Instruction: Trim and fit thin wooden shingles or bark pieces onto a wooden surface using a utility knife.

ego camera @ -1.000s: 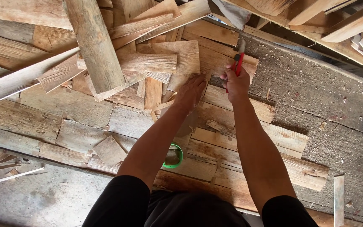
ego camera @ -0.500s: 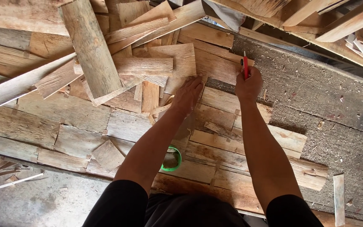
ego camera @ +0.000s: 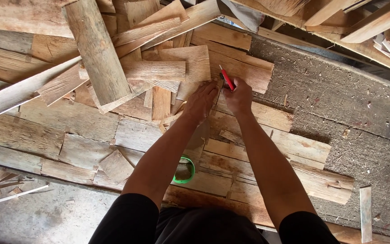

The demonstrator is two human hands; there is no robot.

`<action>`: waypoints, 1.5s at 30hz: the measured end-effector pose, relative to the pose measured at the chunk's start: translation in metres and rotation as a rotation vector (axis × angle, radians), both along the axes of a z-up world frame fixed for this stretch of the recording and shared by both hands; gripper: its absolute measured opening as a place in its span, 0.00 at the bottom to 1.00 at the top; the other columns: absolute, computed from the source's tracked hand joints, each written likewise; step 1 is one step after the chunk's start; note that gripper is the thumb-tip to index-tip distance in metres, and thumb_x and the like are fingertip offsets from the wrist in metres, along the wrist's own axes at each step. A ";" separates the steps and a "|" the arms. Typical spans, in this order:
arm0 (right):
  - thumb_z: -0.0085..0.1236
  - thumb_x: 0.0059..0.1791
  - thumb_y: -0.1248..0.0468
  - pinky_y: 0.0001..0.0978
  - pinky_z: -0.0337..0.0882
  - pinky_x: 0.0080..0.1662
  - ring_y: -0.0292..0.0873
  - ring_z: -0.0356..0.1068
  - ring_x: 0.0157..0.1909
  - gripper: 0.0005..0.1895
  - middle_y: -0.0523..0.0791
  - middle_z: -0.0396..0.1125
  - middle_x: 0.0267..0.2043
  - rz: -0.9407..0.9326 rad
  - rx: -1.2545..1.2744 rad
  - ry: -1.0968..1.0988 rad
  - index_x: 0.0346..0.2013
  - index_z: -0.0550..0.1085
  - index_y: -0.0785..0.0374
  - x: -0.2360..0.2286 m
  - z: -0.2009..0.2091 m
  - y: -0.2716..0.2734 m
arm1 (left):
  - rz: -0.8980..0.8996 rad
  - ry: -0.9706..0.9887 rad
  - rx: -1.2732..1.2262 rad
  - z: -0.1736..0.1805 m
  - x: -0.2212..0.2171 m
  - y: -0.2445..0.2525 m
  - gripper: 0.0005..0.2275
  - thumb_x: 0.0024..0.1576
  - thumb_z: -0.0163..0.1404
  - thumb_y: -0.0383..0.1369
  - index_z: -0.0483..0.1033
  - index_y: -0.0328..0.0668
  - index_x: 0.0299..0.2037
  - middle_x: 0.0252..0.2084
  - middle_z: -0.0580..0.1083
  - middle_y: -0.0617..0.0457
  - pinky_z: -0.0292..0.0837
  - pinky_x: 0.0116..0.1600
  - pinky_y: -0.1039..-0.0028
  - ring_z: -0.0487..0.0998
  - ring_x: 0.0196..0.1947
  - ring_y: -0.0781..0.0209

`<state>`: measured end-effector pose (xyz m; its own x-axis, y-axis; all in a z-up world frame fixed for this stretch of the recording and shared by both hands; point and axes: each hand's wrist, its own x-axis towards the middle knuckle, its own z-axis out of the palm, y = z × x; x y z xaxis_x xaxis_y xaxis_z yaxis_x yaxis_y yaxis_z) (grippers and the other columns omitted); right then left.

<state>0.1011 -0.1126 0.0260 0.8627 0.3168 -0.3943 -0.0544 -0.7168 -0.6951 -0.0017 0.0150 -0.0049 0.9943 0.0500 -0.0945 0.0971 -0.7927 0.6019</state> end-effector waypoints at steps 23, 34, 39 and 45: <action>0.62 0.44 0.75 0.47 0.74 0.46 0.56 0.70 0.46 0.18 0.53 0.65 0.47 0.488 -0.149 -0.507 0.48 0.71 0.68 0.000 -0.032 -0.009 | 0.011 -0.010 -0.021 -0.002 -0.001 0.002 0.25 0.54 0.52 0.21 0.68 0.37 0.65 0.67 0.66 0.43 0.58 0.72 0.62 0.64 0.70 0.46; 0.58 0.46 0.75 0.44 0.75 0.49 0.53 0.69 0.49 0.21 0.54 0.61 0.49 0.486 -0.313 -0.475 0.53 0.68 0.69 0.001 -0.050 -0.001 | 0.006 -0.011 -0.012 -0.006 -0.001 0.000 0.22 0.56 0.52 0.23 0.70 0.37 0.62 0.68 0.66 0.45 0.55 0.74 0.63 0.62 0.72 0.48; 0.54 0.56 0.68 0.47 0.74 0.43 0.52 0.70 0.41 0.12 0.55 0.63 0.45 0.207 -0.146 -0.433 0.50 0.65 0.71 0.008 -0.049 0.000 | -0.006 -0.015 0.039 -0.013 0.000 -0.001 0.22 0.57 0.50 0.21 0.69 0.37 0.64 0.74 0.60 0.46 0.51 0.77 0.62 0.57 0.75 0.50; 0.44 0.63 0.60 0.31 0.75 0.33 0.35 0.64 0.28 0.08 0.44 0.65 0.31 -0.196 0.335 -0.028 0.45 0.67 0.60 0.021 -0.057 -0.014 | -0.012 0.019 0.021 -0.019 0.000 -0.001 0.21 0.58 0.50 0.21 0.69 0.36 0.64 0.74 0.60 0.47 0.51 0.77 0.63 0.56 0.75 0.49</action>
<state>0.1222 -0.1267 -0.0312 0.9285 0.2518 -0.2728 -0.1461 -0.4276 -0.8921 -0.0017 0.0135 -0.0240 0.9928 0.0406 -0.1128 0.0992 -0.8064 0.5830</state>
